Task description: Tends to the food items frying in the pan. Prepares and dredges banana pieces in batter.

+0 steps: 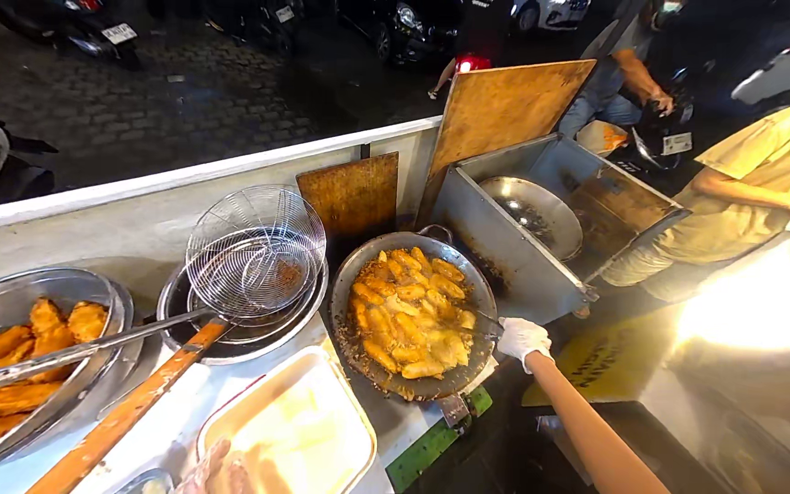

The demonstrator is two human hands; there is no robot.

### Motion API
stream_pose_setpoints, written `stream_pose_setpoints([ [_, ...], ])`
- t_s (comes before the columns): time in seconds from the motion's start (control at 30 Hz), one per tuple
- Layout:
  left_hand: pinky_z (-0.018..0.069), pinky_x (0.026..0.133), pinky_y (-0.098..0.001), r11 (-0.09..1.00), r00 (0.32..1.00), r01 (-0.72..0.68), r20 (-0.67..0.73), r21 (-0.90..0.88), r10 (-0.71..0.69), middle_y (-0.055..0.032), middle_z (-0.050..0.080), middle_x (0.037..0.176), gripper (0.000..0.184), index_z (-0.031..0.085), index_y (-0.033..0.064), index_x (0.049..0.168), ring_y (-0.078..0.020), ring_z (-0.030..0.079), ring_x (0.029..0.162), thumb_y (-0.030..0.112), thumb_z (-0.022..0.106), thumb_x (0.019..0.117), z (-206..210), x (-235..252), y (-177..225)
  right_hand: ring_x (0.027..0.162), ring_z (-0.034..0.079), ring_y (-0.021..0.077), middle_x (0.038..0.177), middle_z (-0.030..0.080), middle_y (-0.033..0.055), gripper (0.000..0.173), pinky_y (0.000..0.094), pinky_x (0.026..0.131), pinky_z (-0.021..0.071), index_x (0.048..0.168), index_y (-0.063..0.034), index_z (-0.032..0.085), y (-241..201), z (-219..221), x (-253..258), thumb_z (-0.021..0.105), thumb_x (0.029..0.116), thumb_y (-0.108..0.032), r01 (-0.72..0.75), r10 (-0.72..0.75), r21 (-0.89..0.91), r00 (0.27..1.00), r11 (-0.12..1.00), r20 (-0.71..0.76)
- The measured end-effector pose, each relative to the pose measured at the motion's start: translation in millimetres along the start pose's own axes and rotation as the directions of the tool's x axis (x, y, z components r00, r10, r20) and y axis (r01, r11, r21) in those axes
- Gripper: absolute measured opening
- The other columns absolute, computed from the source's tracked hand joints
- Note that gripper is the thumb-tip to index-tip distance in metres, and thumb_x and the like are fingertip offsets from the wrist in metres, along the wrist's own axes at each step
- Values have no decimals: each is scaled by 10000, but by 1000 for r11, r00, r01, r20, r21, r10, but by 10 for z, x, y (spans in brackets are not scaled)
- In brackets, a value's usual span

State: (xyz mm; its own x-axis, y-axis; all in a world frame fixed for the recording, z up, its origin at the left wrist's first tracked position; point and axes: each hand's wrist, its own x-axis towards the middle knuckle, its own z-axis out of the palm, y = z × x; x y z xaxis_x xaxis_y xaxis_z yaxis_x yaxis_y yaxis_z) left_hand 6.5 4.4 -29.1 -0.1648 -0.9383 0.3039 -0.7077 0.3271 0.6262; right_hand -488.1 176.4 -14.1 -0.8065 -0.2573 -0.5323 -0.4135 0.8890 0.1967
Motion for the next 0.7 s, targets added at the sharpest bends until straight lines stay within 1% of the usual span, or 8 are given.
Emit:
stream_pose_setpoints([
  [0.07, 495, 1069, -366, 1000, 1000, -14, 8, 6, 14, -204, 677, 1250, 327, 658, -31, 1252, -260, 638, 1207, 165, 568, 1006, 1, 1, 0, 1146, 675, 381, 1246, 703, 151, 495, 637, 878, 541, 1248, -148, 686, -87, 94, 4, 772, 800, -340, -4, 5, 18, 999, 1000, -32],
  [0.17, 489, 1072, -362, 1000, 1000, -7, -2, 23, 7, -181, 687, 1235, 321, 667, -12, 1248, -247, 637, 1205, 172, 580, 1000, -29, 6, 44, 1168, 660, 389, 1349, 642, 169, 632, 612, 899, 548, 1396, -115, 596, -215, 292, 63, 767, 806, -261, 13, -12, 8, 998, 1000, -63],
  [0.27, 488, 1073, -383, 999, 1000, -13, -11, 50, 14, -176, 693, 1233, 335, 668, 0, 1265, -251, 643, 1200, 189, 581, 1002, -9, 3, -29, 1127, 673, 401, 1379, 613, 182, 718, 610, 887, 558, 1477, -142, 531, -246, 470, 138, 771, 805, -226, 45, -47, -18, 995, 999, -86],
  [0.33, 495, 1046, -338, 996, 997, 8, -77, 90, -1, -109, 707, 1217, 327, 676, 61, 1265, -191, 653, 1172, 242, 582, 1010, 99, -44, -157, 1094, 682, 413, 1384, 601, 192, 758, 607, 857, 569, 1527, -167, 477, -194, 579, 163, 752, 822, -203, 52, -55, -32, 993, 998, -107],
  [0.4, 497, 1029, -322, 994, 994, 22, -113, 106, -10, -82, 714, 1194, 307, 691, 95, 1243, -169, 656, 1154, 266, 591, 1009, 140, -50, -212, 1084, 687, 411, 1382, 605, 188, 719, 596, 849, 575, 1538, -183, 467, -149, 644, 133, 714, 863, -178, 35, -37, -17, 991, 999, -129],
  [0.53, 488, 1071, -402, 999, 1000, -5, -2, 34, 5, -213, 677, 1240, 361, 665, -12, 1263, -284, 636, 1201, 214, 549, 1007, 7, 8, -27, 1093, 692, 386, 1380, 620, 153, 644, 585, 855, 577, 1546, -228, 467, -53, 700, 77, 645, 928, -188, -13, 21, 46, 984, 999, -176],
  [0.63, 488, 1068, -398, 999, 1000, -16, -7, 47, 16, -206, 683, 1230, 354, 663, -7, 1258, -287, 637, 1200, 211, 554, 1002, 35, -3, -44, 1147, 672, 386, 1405, 613, 140, 706, 615, 896, 555, 1561, -253, 452, 41, 573, 40, 688, 896, -249, -32, 44, 92, 990, 995, -132],
  [0.7, 483, 1077, -408, 998, 1000, -15, 8, 60, 15, -202, 681, 1245, 358, 665, -3, 1262, -292, 632, 1214, 215, 556, 1000, 30, -1, -66, 1189, 661, 358, 1358, 660, 119, 644, 628, 932, 528, 1503, -273, 534, 145, 418, -3, 690, 884, -350, -41, 51, 159, 997, 986, -60],
])
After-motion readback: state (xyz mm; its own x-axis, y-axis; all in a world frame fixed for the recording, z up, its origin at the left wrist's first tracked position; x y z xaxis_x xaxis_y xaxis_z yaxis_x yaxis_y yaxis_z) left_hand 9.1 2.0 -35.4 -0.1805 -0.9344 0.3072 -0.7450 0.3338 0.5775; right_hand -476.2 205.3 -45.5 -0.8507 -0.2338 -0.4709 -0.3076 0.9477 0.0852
